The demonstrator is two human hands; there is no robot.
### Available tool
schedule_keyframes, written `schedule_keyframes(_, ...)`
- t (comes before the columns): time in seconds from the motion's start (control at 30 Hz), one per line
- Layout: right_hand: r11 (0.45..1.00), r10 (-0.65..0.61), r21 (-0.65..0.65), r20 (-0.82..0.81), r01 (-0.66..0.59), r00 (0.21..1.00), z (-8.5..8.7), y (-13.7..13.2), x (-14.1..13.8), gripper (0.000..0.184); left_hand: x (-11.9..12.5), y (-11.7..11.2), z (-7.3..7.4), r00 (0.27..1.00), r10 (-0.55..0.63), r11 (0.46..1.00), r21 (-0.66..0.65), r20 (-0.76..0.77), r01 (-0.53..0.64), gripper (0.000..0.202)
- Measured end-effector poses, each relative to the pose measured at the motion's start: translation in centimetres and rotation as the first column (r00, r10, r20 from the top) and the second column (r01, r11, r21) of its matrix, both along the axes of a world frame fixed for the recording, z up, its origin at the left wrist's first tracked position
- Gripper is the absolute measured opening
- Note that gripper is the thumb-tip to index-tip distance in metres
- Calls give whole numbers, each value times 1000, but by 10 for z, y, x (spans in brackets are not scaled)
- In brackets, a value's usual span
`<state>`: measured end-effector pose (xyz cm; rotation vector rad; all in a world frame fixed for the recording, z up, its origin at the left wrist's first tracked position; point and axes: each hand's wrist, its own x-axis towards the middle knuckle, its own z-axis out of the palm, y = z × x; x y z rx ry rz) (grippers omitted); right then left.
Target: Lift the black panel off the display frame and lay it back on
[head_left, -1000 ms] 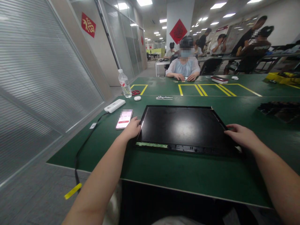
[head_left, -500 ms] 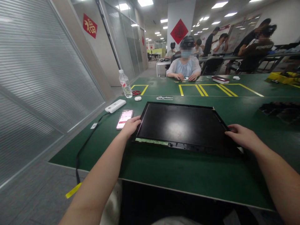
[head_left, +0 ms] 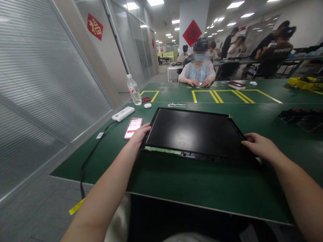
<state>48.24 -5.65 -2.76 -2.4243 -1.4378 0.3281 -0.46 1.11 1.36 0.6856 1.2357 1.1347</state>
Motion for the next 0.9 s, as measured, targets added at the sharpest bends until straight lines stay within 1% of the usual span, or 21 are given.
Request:
schedule_keyframes(0.13,1000,9,0,5,-9,1000,0,0,1,50,-2,4,-6,997,-39,999,-3,62,39,61)
schedule_keyframes(0.23,1000,9,-11,10,-9,1000,-2,1,3,52,-3,5,-7,995,-64,998,21,80,62,71)
schedule_keyframes(0.37,1000,23,2,25,-23,999,-4,2,5,51,-3,1,-6,998,-55,998,38,19,54,92)
schedule_keyframes(0.47,1000,25,4,13,-25,1000,-4,1,5,52,-3,-1,-5,998,-63,997,36,-26,64,97)
schedule_keyframes(0.57,1000,15,3,2,-15,1000,-4,1,3,52,-3,0,-6,997,-60,997,52,-47,62,93)
schedule_keyframes(0.7,1000,16,-1,-2,-16,1000,-2,1,2,52,-4,2,-9,993,-78,993,76,-88,85,78)
schedule_keyframes(0.77,1000,18,4,6,-18,1000,-1,1,2,51,-3,1,-9,992,-80,993,79,-102,88,72)
schedule_keyframes(0.9,1000,21,1,17,-21,1000,2,-1,-1,51,0,-4,-6,993,-59,994,90,-105,69,64)
